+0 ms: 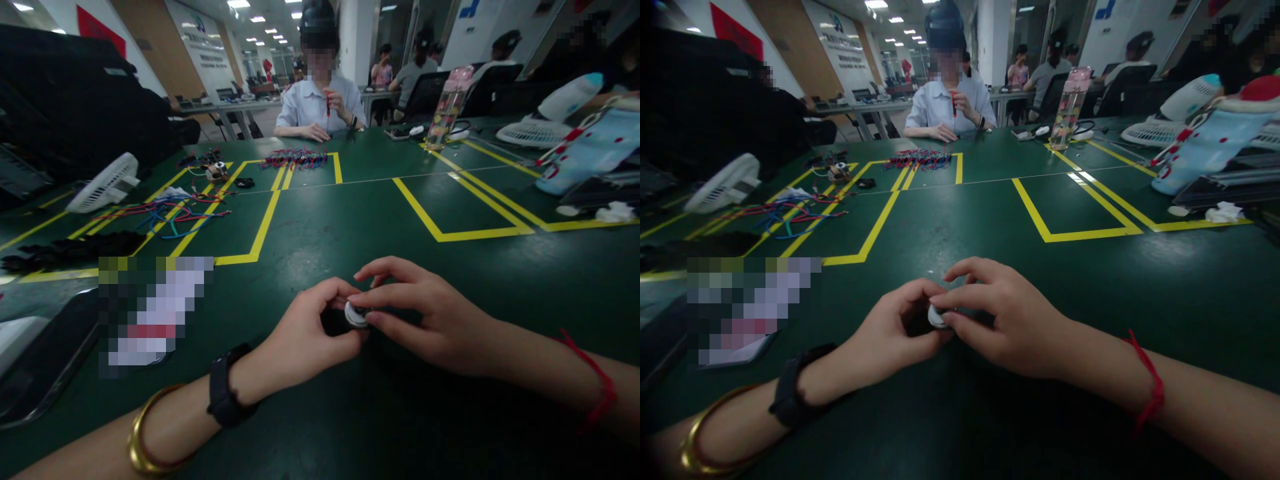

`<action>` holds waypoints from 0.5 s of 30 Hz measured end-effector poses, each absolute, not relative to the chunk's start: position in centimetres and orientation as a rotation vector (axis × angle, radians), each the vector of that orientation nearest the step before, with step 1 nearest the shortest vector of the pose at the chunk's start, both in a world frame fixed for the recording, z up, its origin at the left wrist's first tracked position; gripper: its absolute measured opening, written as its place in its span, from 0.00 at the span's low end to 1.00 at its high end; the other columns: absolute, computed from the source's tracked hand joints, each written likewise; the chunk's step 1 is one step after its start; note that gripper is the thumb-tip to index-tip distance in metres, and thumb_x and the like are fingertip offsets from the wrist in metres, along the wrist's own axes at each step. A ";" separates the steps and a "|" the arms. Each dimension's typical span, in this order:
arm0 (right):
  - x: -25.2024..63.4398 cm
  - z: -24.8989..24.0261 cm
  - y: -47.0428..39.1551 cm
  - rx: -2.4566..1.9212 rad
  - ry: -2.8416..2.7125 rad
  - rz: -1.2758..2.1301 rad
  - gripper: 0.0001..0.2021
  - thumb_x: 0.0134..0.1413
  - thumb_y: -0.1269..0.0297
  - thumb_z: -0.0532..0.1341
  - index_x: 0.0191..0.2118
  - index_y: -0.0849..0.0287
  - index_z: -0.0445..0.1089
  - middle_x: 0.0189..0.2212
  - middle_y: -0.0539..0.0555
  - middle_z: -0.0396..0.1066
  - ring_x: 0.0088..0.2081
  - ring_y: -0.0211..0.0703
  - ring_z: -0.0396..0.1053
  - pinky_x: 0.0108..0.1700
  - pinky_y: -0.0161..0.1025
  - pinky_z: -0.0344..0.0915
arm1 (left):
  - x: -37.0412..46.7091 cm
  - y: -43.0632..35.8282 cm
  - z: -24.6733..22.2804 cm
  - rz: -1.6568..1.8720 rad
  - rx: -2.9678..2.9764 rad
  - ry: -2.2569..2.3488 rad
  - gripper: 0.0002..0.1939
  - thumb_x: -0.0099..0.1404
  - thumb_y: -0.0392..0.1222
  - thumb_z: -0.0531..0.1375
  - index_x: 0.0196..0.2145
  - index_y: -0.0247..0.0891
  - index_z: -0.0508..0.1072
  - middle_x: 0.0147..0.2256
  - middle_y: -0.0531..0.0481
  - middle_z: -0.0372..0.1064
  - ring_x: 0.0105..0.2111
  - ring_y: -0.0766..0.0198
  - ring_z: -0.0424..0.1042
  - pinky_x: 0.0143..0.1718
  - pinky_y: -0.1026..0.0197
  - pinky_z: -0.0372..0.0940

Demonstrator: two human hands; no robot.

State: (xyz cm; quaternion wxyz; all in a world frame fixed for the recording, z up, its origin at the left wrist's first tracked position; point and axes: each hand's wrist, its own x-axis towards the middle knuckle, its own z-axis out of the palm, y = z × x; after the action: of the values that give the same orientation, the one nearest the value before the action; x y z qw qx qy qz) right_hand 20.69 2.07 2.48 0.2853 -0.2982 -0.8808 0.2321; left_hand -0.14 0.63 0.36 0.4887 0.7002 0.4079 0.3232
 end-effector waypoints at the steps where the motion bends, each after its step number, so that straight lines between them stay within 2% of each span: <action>1: 20.8 2.5 2.0 -0.784 -2.380 0.574 0.15 0.59 0.67 0.60 0.51 0.52 0.73 0.52 0.58 0.66 0.51 0.46 0.66 0.52 0.45 0.65 | -0.1 0.6 0.3 0.789 1.699 0.991 0.12 0.57 0.32 0.63 0.39 0.38 0.68 0.34 0.53 0.69 0.34 0.65 0.70 0.36 0.63 0.65; 3: 21.0 2.4 2.0 -0.761 -2.404 0.542 0.16 0.58 0.67 0.61 0.52 0.54 0.72 0.54 0.58 0.66 0.52 0.48 0.66 0.53 0.47 0.64 | -0.1 0.6 0.4 0.789 1.700 0.991 0.12 0.57 0.31 0.63 0.39 0.38 0.68 0.34 0.53 0.69 0.34 0.65 0.70 0.36 0.64 0.65; 6: 21.2 2.2 2.1 -0.802 -2.298 0.666 0.13 0.58 0.65 0.62 0.49 0.55 0.72 0.53 0.57 0.66 0.52 0.47 0.66 0.54 0.45 0.64 | -0.2 0.7 0.4 0.778 1.698 0.991 0.13 0.57 0.32 0.63 0.40 0.38 0.68 0.35 0.53 0.71 0.35 0.65 0.71 0.37 0.63 0.66; 11: 22.9 1.1 3.6 -1.108 -1.910 0.982 0.12 0.59 0.58 0.62 0.45 0.56 0.71 0.42 0.55 0.72 0.41 0.45 0.71 0.42 0.42 0.69 | -0.5 0.7 0.5 0.758 1.681 0.998 0.17 0.57 0.31 0.63 0.45 0.38 0.69 0.41 0.50 0.73 0.41 0.62 0.73 0.44 0.60 0.66; 15: 24.1 0.1 4.9 -1.227 -1.659 1.155 0.12 0.57 0.55 0.63 0.41 0.56 0.73 0.33 0.52 0.74 0.34 0.41 0.72 0.36 0.38 0.68 | -0.6 0.8 0.6 0.750 1.675 1.006 0.18 0.57 0.29 0.62 0.46 0.38 0.69 0.43 0.48 0.73 0.43 0.61 0.73 0.45 0.60 0.66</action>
State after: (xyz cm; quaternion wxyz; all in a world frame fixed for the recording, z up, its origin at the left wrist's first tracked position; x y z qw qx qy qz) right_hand 24.14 4.87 0.07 0.3787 -0.4802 -0.6493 0.4522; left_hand -0.58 0.79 0.57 0.5007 0.6928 0.4161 0.3102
